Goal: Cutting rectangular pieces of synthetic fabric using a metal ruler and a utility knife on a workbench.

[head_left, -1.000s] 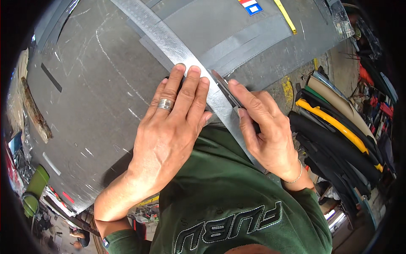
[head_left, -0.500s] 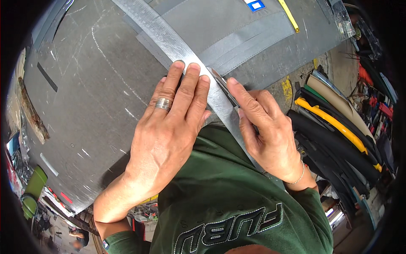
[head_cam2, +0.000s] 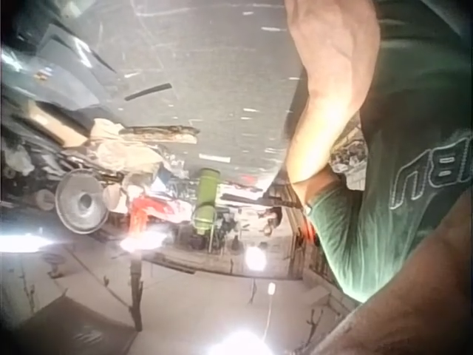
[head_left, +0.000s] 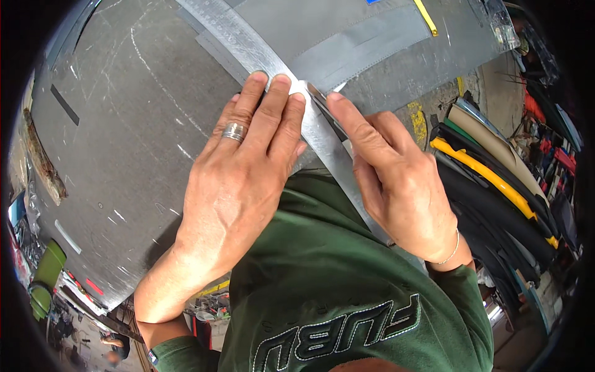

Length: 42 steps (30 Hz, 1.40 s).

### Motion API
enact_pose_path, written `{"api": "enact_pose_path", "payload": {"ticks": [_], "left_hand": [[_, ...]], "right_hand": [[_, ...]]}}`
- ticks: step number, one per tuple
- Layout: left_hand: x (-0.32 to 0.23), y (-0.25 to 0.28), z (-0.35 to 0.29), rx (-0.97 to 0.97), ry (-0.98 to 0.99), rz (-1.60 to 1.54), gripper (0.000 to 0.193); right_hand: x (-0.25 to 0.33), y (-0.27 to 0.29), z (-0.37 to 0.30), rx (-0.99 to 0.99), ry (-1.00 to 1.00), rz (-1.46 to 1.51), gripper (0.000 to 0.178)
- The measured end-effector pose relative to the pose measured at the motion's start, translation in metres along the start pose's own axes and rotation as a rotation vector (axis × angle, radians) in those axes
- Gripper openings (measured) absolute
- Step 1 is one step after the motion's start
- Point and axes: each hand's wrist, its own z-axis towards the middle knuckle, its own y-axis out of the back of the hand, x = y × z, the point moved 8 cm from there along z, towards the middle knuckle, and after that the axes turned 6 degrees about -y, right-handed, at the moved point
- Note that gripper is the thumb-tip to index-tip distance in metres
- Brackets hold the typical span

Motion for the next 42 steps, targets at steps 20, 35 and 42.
{"api": "enact_pose_path", "payload": {"ticks": [20,35,42], "left_hand": [[-0.001,0.001,0.0,-0.045,0.011,0.02,0.042],[-0.003,0.002,-0.003,-0.088,0.003,0.003,0.041],[-0.003,-0.001,-0.007,-0.119,0.024,0.057,0.037]], "right_hand": [[-0.002,0.0,-0.007,0.028,-0.016,-0.036,0.075],[-0.079,0.052,0.006,0.408,0.107,1.731,0.123],[-0.102,0.073,0.048,0.445,0.482,1.357,0.114]]}}
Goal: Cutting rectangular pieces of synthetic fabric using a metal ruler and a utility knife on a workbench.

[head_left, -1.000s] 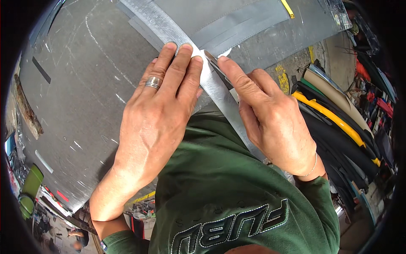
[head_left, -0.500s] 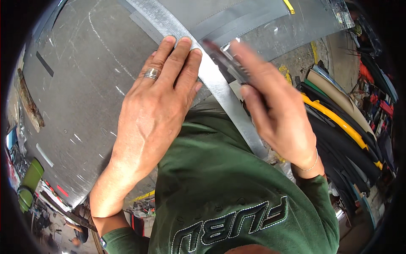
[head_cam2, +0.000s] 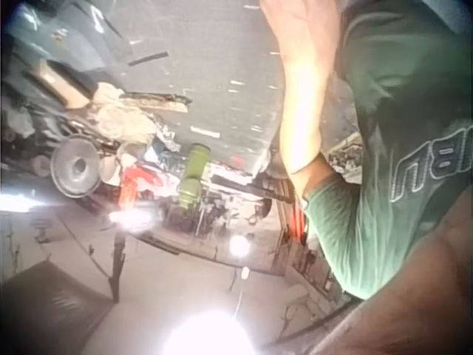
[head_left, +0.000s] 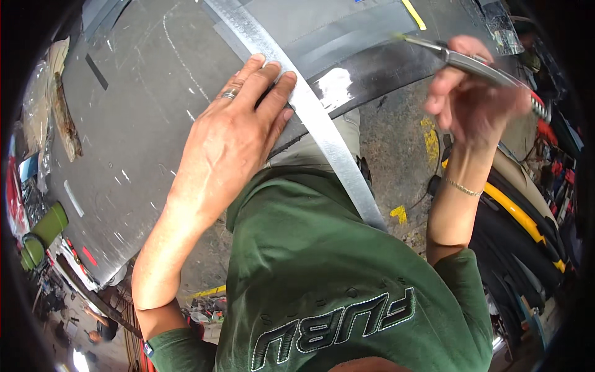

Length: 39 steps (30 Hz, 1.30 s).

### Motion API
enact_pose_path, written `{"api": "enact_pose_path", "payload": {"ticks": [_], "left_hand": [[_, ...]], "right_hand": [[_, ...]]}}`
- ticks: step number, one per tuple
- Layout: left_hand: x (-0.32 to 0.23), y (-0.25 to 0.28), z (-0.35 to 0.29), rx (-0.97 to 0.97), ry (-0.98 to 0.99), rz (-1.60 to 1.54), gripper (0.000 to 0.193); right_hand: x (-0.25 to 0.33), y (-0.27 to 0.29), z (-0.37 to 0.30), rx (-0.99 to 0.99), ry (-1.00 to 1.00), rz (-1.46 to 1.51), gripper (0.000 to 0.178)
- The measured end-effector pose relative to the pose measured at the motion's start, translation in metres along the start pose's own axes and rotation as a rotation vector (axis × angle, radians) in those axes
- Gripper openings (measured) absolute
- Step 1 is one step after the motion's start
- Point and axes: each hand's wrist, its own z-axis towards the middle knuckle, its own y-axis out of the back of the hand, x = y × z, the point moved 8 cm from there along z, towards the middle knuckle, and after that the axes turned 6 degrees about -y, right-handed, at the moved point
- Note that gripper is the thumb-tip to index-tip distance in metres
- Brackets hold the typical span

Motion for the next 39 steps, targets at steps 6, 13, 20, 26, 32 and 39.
{"api": "enact_pose_path", "payload": {"ticks": [6,13,20,26,32,39], "left_hand": [[0.0,0.001,0.0,-0.013,-0.016,-0.009,0.037],[-0.002,0.003,0.003,-0.027,-0.02,-0.013,0.037],[-0.003,0.002,0.007,-0.086,-0.016,-0.017,0.039],[-0.003,0.001,0.006,-0.091,-0.008,-0.003,0.04],[-0.002,-0.001,0.005,-0.077,0.001,-0.016,0.041],[-0.002,-0.001,0.005,-0.069,-0.002,-0.014,0.042]], "right_hand": [[0.035,-0.049,0.064,-0.449,0.293,-0.987,0.026],[0.0,-0.078,0.145,-0.347,-0.022,-0.496,0.037],[-0.075,-0.076,0.18,-0.177,-0.149,-0.094,0.058],[-0.095,-0.063,0.188,-0.264,-0.183,-0.031,0.055],[-0.096,-0.063,0.187,-0.293,-0.189,-0.091,0.057],[-0.093,-0.064,0.181,-0.311,-0.265,-0.149,0.061]]}}
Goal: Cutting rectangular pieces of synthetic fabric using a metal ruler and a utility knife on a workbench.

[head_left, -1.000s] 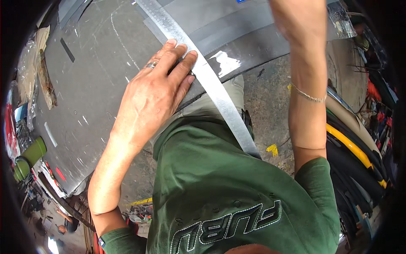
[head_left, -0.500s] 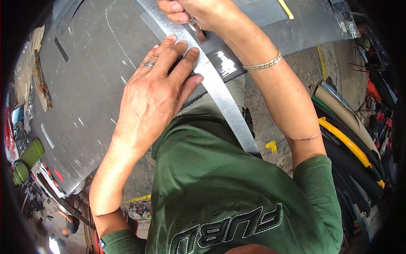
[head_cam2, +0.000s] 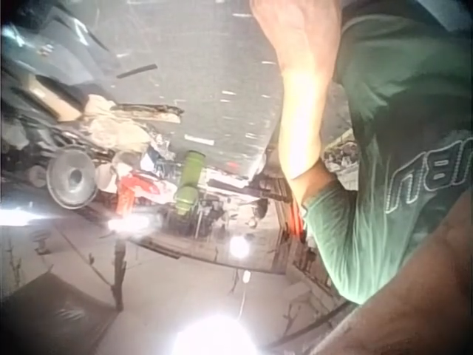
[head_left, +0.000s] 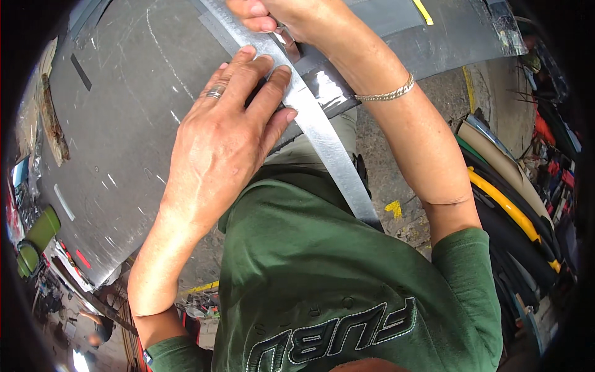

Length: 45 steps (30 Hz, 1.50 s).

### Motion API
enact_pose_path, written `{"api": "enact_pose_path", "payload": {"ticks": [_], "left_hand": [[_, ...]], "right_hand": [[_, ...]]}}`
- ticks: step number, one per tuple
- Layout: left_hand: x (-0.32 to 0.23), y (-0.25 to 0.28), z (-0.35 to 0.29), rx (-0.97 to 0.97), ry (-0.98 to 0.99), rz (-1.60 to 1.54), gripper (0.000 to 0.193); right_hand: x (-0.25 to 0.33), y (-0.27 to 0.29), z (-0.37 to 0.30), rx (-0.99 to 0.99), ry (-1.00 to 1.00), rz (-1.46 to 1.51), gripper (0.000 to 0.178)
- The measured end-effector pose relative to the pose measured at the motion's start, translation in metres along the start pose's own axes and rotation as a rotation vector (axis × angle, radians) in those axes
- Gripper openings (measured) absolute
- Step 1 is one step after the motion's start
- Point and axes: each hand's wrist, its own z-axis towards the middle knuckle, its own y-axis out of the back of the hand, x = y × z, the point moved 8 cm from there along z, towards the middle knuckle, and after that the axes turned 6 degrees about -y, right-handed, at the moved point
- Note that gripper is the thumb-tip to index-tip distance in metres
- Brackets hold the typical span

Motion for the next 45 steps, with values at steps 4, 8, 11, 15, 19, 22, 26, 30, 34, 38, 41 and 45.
{"api": "enact_pose_path", "payload": {"ticks": [4,8,11,15,19,22,26,30,34,38,41,45], "left_hand": [[0.0,-0.001,0.0,0.0,0.002,-0.009,0.042],[0.0,-0.001,0.0,-0.002,0.006,-0.005,0.042],[0.001,-0.002,-0.001,-0.002,0.005,-0.009,0.042],[0.0,-0.001,-0.001,0.001,0.008,-0.007,0.042],[0.0,-0.001,-0.001,-0.003,0.004,-0.005,0.042],[0.001,-0.002,-0.001,-0.011,0.001,-0.009,0.042],[0.002,-0.003,-0.002,-0.003,0.018,-0.021,0.042],[0.002,-0.002,-0.002,-0.003,0.016,-0.013,0.043],[0.002,-0.002,-0.001,0.0,0.021,-0.008,0.042],[0.002,-0.003,-0.001,0.006,0.036,-0.011,0.042],[0.002,-0.002,-0.001,0.005,0.032,-0.008,0.042],[0.002,-0.002,-0.001,0.003,0.041,-0.017,0.042]], "right_hand": [[-0.002,0.002,0.001,-0.01,-0.011,-0.024,0.062],[-0.001,0.0,0.003,0.025,0.055,0.047,0.063],[0.0,0.001,0.001,0.011,0.043,0.027,0.062],[-0.002,0.001,0.002,0.008,0.014,0.019,0.061],[-0.002,0.001,0.004,0.005,0.076,0.054,0.062],[0.001,0.002,0.0,-0.013,0.069,0.048,0.063],[0.017,-0.013,-0.017,-0.259,-0.03,-0.17,0.058],[0.012,-0.016,-0.006,0.099,0.223,0.033,0.055],[0.009,-0.013,-0.007,0.069,0.264,-0.03,0.055],[0.009,-0.009,-0.005,0.023,0.33,-0.103,0.054],[0.014,-0.008,-0.004,-0.005,0.413,-0.17,0.054],[0.019,-0.009,-0.003,-0.017,0.542,-0.263,0.055]]}}
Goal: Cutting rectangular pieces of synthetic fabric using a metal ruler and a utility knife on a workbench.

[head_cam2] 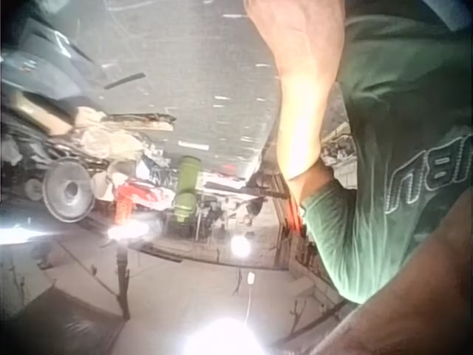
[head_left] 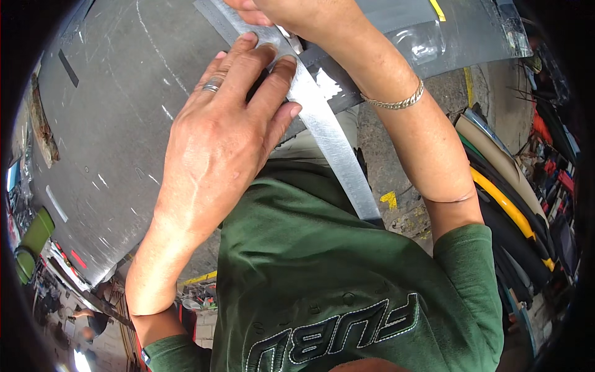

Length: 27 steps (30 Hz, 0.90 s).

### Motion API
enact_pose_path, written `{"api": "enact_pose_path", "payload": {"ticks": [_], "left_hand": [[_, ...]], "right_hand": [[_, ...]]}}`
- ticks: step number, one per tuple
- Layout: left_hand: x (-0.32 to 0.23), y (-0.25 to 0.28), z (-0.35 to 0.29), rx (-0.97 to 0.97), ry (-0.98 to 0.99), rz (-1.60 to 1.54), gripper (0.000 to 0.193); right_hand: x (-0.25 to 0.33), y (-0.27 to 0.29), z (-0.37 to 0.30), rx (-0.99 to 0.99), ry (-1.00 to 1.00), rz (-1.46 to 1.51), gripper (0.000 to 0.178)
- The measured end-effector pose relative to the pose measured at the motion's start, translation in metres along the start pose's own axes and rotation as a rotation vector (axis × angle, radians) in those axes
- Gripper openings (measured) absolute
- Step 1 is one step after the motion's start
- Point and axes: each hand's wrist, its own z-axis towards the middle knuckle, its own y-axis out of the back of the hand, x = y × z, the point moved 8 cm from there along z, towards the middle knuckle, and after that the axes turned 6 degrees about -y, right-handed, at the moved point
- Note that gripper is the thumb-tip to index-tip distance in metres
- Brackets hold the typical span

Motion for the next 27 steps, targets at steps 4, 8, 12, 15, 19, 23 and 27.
{"api": "enact_pose_path", "payload": {"ticks": [4,8,12,15,19,23,27], "left_hand": [[-0.001,0.001,0.002,-0.011,-0.016,0.006,0.041],[-0.001,0.001,0.0,-0.013,-0.003,0.01,0.04],[0.0,0.0,0.0,-0.01,-0.002,-0.005,0.04],[-0.001,0.001,0.0,-0.02,-0.022,-0.001,0.039],[-0.001,-0.001,0.0,-0.023,-0.019,0.003,0.039],[0.0,0.0,-0.001,-0.024,-0.021,-0.001,0.039],[0.0,0.0,-0.002,-0.022,-0.015,-0.006,0.039]], "right_hand": [[-0.003,0.0,-0.001,0.01,-0.11,0.036,0.054],[-0.004,-0.002,0.0,0.005,-0.134,0.039,0.053],[0.004,-0.001,0.0,0.063,0.004,-0.123,0.032],[0.025,-0.003,-0.009,-0.101,0.663,-0.577,0.015],[0.024,-0.001,-0.011,-0.094,0.646,-0.569,0.02],[0.022,0.0,-0.007,-0.065,0.56,-0.53,0.019],[-0.016,-0.001,0.014,0.106,-0.191,0.114,0.016]]}}
